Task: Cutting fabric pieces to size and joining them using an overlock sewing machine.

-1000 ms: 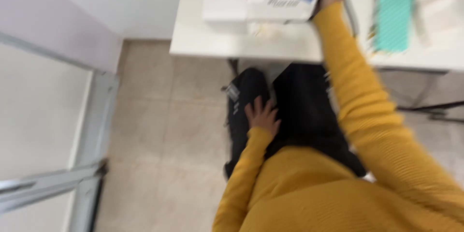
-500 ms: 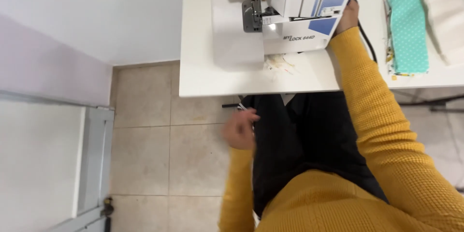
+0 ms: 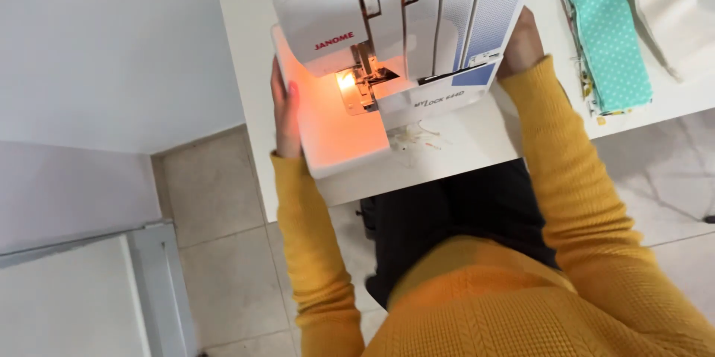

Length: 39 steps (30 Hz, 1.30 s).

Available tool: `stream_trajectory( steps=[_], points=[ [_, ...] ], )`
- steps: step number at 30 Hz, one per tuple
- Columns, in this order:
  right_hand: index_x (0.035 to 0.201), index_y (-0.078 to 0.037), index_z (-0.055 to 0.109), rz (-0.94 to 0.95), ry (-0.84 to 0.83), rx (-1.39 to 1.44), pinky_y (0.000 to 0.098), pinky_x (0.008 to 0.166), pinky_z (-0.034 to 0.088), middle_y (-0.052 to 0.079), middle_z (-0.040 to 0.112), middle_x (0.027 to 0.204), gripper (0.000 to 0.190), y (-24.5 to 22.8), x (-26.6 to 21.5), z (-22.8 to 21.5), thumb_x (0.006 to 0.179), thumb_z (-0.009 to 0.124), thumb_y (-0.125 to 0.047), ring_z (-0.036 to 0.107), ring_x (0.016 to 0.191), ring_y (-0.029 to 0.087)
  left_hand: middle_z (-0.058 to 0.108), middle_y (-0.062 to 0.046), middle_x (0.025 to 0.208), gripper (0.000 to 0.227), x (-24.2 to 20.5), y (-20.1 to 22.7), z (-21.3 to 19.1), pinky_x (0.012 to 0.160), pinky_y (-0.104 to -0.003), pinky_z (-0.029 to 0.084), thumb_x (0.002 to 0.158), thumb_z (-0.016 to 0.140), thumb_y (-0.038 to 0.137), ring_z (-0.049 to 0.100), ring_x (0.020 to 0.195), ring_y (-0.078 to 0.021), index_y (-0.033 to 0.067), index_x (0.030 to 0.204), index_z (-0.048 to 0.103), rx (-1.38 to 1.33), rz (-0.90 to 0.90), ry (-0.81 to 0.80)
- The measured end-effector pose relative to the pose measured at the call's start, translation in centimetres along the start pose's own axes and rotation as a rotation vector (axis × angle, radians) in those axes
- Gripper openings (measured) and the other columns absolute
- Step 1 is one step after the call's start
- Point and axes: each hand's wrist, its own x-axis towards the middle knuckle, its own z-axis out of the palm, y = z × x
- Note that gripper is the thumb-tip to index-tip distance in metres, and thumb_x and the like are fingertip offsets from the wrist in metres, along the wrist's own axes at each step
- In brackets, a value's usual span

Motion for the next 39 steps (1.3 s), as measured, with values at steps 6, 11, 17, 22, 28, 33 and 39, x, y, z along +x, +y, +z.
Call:
stream_trajectory(
  steps=[6, 11, 17, 22, 28, 33, 39],
  points=[
    [0.142, 0.000, 0.054, -0.058, -0.007, 0.073, 0.0337, 0.098, 0.060, 0.011, 0.070, 0.127, 0.031, 0.7, -2.9, -0.5, 0.114, 0.048, -0.013, 0.071, 0.110, 0.020, 0.033, -0.013, 0.167, 0.068, -0.2, 2.7, 3.9, 0.121, -0.047, 0.043, 0.112, 0.045, 0.039, 0.043, 0.148, -0.0321, 0.0134, 0.168, 0.015, -0.475, -0.134, -0.030],
    [0.138, 0.001, 0.056, -0.035, -0.012, 0.101, 0.0336, 0.096, 0.061, 0.010, 0.071, 0.125, 0.030, -0.9, -2.8, 0.0, 0.113, 0.051, -0.013, 0.071, 0.109, 0.019, 0.033, -0.013, 0.167, 0.068, -0.4, 3.5, 4.3, 0.120, -0.046, 0.043, 0.113, 0.044, 0.036, 0.043, 0.148, -0.0312, 0.0119, 0.169, 0.015, -0.558, -0.176, -0.011],
    [0.133, -0.002, 0.058, -0.122, -0.072, 0.051, 0.0323, 0.090, 0.062, 0.007, 0.071, 0.119, 0.031, -3.2, -4.0, 0.8, 0.112, 0.047, -0.023, 0.073, 0.105, 0.018, 0.038, -0.012, 0.155, 0.065, -1.2, 2.2, 3.1, 0.102, -0.038, 0.042, 0.111, 0.044, 0.032, 0.043, 0.124, -0.0239, 0.0130, 0.167, 0.017, -0.464, -0.153, 0.060],
    [0.135, -0.001, 0.055, -0.184, -0.081, -0.064, 0.0309, 0.088, 0.058, 0.007, 0.067, 0.116, 0.018, -1.8, -3.5, -3.1, 0.124, 0.051, -0.014, 0.067, 0.098, 0.016, 0.039, -0.004, 0.163, 0.055, -2.1, -1.8, 0.4, 0.122, -0.027, 0.036, 0.120, 0.043, 0.033, 0.043, 0.145, -0.0139, 0.0078, 0.165, 0.025, -0.324, 0.015, 0.018],
    [0.148, 0.009, 0.036, -0.893, 0.309, -1.443, 0.0336, 0.114, 0.050, 0.029, 0.044, 0.142, 0.029, -6.3, -13.8, 2.6, 0.123, 0.038, -0.004, 0.062, 0.124, 0.036, 0.058, -0.010, 0.154, 0.054, -6.6, 3.3, -0.1, 0.126, -0.036, 0.038, 0.118, 0.036, 0.042, 0.052, 0.147, -0.0220, 0.0062, 0.156, 0.049, 0.356, -0.007, 0.109],
    [0.129, -0.010, 0.067, -0.389, -0.228, -1.322, 0.0345, 0.086, 0.056, 0.006, 0.058, 0.110, 0.034, -5.6, -18.4, 3.1, 0.101, 0.054, 0.004, 0.062, 0.085, 0.023, 0.068, -0.014, 0.137, 0.034, -15.7, 7.0, 3.3, 0.119, -0.043, 0.047, 0.113, 0.045, 0.022, 0.061, 0.137, -0.0323, 0.0063, 0.132, 0.067, 0.833, 0.053, 0.153],
    [0.129, -0.010, 0.070, -0.491, -0.369, -1.548, 0.0374, 0.082, 0.055, 0.012, 0.056, 0.112, 0.036, -6.0, -17.8, 4.7, 0.095, 0.081, -0.012, 0.060, 0.097, 0.028, 0.062, -0.016, 0.143, 0.034, -19.2, 6.0, 10.8, 0.120, -0.047, 0.048, 0.104, 0.062, 0.016, 0.057, 0.139, -0.0382, 0.0049, 0.136, 0.063, 0.987, 0.171, 0.033]
  ],
)
